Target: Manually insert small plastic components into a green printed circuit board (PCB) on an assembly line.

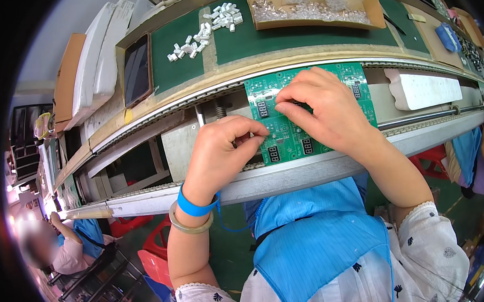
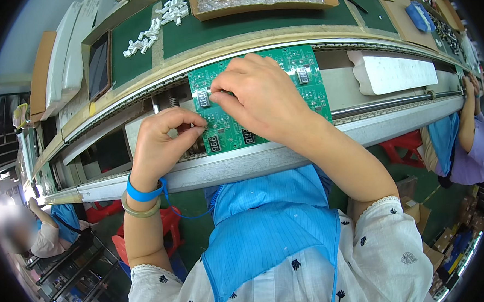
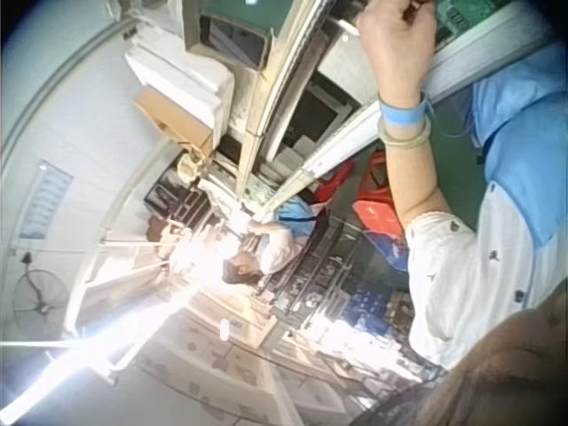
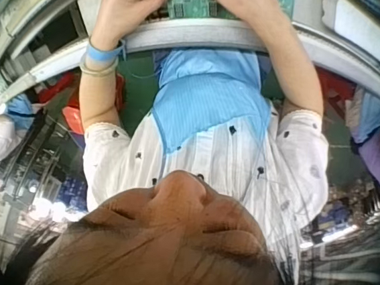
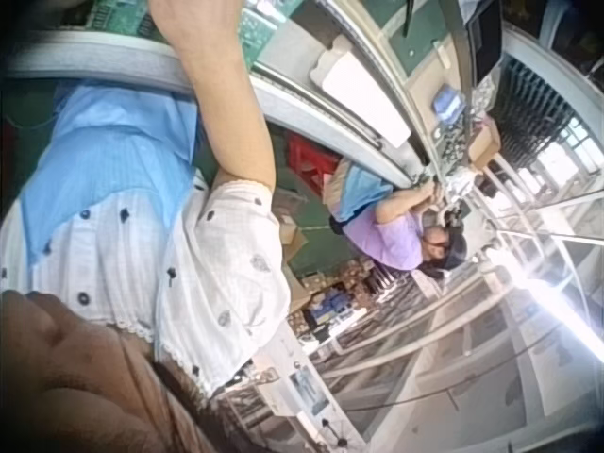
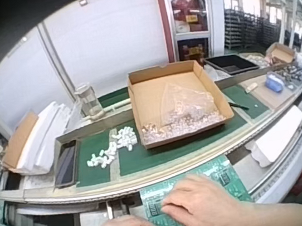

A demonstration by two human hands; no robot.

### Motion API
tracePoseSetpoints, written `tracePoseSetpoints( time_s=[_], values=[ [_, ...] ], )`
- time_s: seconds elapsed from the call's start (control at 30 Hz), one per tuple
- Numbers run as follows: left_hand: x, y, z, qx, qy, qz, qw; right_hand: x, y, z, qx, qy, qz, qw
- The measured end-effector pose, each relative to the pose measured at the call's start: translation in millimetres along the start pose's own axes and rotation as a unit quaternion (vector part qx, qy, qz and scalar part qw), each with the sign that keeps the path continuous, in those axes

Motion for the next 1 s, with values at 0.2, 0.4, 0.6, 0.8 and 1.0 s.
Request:
tracePoseSetpoints(
  time_s=[0.2,0.4,0.6,0.8,1.0],
  values=[
    [-0.5,-0.2,-1.9,0.012,-0.016,-0.004,1.000,-2.0,-0.7,2.8,-0.004,0.008,0.003,1.000],
    [1.0,-1.0,-3.0,0.005,-0.019,0.002,1.000,-1.1,0.6,-1.5,0.012,0.003,0.005,1.000],
    [5.3,1.9,-6.0,0.049,-0.038,0.005,0.998,-0.6,1.2,0.1,0.006,0.002,0.002,1.000],
    [0.8,3.8,-6.9,0.019,-0.036,-0.002,0.999,-0.3,-1.3,0.5,0.002,-0.004,-0.003,1.000],
    [-47.0,31.1,16.0,-0.026,-0.022,-0.145,0.989,16.1,-7.5,47.2,-0.098,0.066,0.034,0.992]
  ],
)
Point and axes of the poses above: each hand's wrist, its own y-axis away from the middle knuckle, its own x-axis out of the palm, z = x × y, the point moved 10 cm from there along -y, towards the middle knuckle, and after that the axes turned 5 degrees about -x, right-handed, at the moved point
